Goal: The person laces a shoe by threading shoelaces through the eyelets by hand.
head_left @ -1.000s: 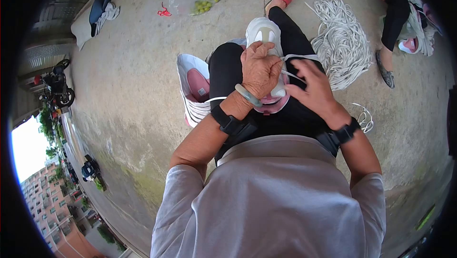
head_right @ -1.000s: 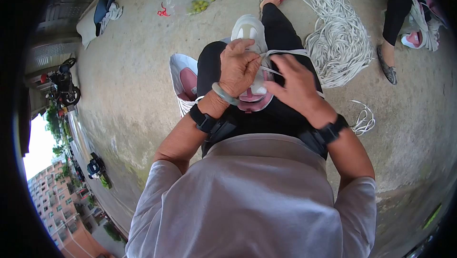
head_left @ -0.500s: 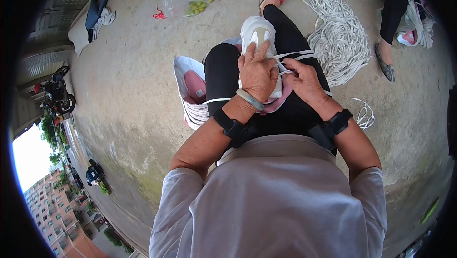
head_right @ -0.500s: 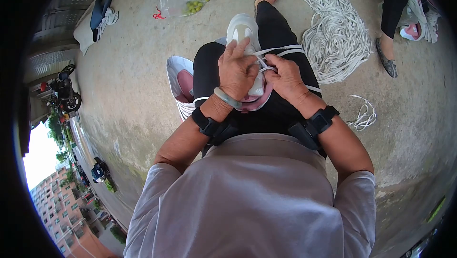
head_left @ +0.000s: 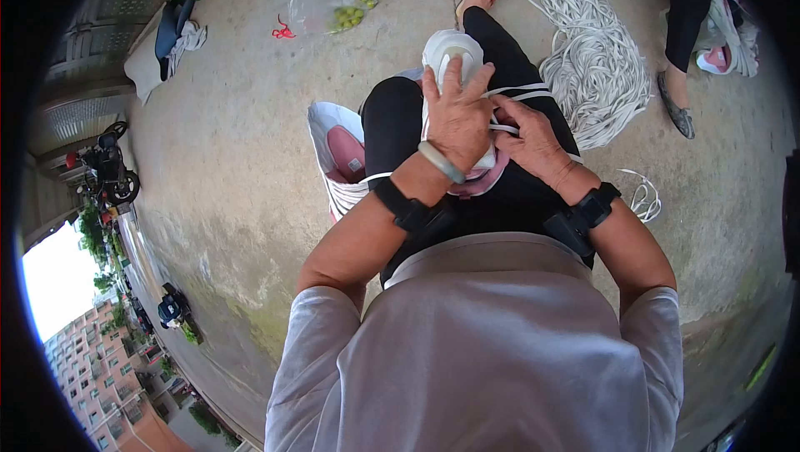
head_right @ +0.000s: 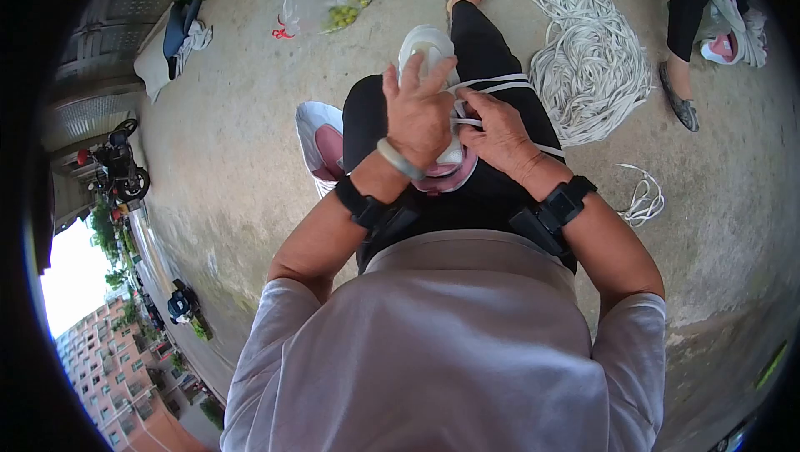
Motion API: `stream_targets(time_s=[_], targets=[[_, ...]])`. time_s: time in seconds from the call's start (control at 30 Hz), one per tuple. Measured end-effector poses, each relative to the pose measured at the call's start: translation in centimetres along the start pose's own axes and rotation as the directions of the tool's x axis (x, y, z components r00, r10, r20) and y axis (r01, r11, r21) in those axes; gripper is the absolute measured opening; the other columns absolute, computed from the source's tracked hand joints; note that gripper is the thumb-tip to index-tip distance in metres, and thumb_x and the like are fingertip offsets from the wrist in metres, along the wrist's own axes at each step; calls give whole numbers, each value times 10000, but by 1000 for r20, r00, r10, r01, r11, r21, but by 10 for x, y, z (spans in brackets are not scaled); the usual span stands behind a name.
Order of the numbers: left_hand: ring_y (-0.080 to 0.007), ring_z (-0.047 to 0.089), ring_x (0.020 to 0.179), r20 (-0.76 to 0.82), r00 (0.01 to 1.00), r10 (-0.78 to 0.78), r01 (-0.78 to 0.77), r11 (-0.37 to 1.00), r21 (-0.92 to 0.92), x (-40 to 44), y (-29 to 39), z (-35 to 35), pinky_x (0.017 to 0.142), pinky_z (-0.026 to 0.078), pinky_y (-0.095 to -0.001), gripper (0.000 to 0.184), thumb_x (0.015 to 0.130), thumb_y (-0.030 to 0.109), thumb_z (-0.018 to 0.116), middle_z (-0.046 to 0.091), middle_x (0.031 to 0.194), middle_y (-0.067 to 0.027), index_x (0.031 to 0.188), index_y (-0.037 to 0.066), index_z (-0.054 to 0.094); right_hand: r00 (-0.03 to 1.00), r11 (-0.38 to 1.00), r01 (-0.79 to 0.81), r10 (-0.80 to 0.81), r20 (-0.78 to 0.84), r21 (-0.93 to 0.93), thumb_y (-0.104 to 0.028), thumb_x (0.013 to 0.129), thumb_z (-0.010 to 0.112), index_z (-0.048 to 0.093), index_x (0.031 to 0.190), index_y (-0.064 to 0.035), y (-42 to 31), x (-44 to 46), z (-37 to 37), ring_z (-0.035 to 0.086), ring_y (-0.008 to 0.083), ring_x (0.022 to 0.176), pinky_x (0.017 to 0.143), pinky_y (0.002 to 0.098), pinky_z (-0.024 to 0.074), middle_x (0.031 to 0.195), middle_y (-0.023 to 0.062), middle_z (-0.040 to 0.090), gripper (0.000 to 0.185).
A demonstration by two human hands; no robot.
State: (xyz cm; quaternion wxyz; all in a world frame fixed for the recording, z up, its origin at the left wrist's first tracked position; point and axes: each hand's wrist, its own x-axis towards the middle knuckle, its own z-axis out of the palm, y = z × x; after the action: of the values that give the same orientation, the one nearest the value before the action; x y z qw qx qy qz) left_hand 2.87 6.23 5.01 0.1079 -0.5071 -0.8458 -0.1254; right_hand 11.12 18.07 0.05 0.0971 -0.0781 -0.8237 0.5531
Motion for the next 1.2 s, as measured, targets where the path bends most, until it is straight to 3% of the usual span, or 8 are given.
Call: stream_targets(time_s=[0.1, 0.27, 0.43, 0.53, 0.63, 0.7, 0.83, 1.2], targets=[[-363, 427, 1070, -144, 983, -115, 102, 990, -96, -31, -29, -41, 882, 308, -510, 103, 623, 71, 601, 487, 1162, -109, 712, 25, 573, 990, 988, -99, 110, 86, -118, -145, 674, 637, 500, 1091, -28, -6, 0, -9, 596, 296, 765, 692, 327, 480, 867, 174, 597, 454], [-296, 497, 1017, -225, 945, -237, 317, 833, 453, -180, -171, -86, 823, 366, -419, 30, 702, 28, 498, 540, 1110, -137, 731, 27, 495, 1000, 978, 14, -19, -23, -209, -326, 744, 607, 522, 1061, -36, 9, -1, -2, 598, 316, 741, 658, 359, 481, 869, 175, 600, 438], [-249, 454, 1072, -219, 352, -910, 631, 58, 773, -301, -234, -141, 876, 305, -444, 262, 679, 163, 506, 484, 1215, -30, 896, 85, 629, 1000, 886, -11, 5, -16, -464, -350, 794, 563, 525, 1061, -27, -12, 0, 1, 593, 312, 703, 610, 369, 487, 845, 154, 582, 420], [-255, 372, 1160, 129, 245, -961, 452, 231, 862, -268, -210, -118, 902, 245, -541, 306, 674, 162, 514, 426, 1275, -4, 958, 147, 625, 989, 880, 69, -122, -84, -470, -323, 801, 561, 525, 1060, -51, -15, -2, 5, 588, 306, 678, 590, 371, 487, 801, 130, 564, 377], [-290, 347, 1194, 190, 606, -772, 525, 568, 634, -214, -182, -74, 954, 188, -555, 298, 726, 303, 587, 419, 1294, -19, 963, 127, 626, 951, 868, 200, -284, -124, -455, -250, 798, 580, 514, 1028, -56, -13, -1, 3, 579, 310, 665, 590, 352, 488, 806, 132, 556, 308], [-289, 502, 1017, 40, 893, -448, 443, 892, 93, -157, -154, -52, 849, 386, -401, 248, 705, 250, 635, 547, 1125, -86, 885, 80, 641, 978, 941, 134, -176, -112, -311, -210, 794, 583, 503, 1009, -46, -13, -3, -3, 585, 289, 667, 593, 337, 486, 810, 130, 557, 283], [-284, 535, 896, -13, 965, -263, 253, 940, -229, -70, -83, -22, 720, 419, -398, 220, 716, 258, 629, 575, 1036, -94, 817, 62, 637, 978, 997, -40, 54, -200, 71, -105, 772, 583, 472, 992, -33, -11, 8, 1, 588, 209, 663, 599, 305, 470, 812, 106, 560, 257], [-303, 543, 696, 155, 961, -230, 272, 885, -378, -41, -52, -13, 557, 407, -372, 140, 710, 139, 610, 546, 758, -134, 684, 24, 535, 952, 977, -41, 101, -288, 208, 27, 738, 537, 545, 847, -24, 10, 13, 7, 481, 109, 597, 572, 234, 414, 692, 42, 519, 121]])
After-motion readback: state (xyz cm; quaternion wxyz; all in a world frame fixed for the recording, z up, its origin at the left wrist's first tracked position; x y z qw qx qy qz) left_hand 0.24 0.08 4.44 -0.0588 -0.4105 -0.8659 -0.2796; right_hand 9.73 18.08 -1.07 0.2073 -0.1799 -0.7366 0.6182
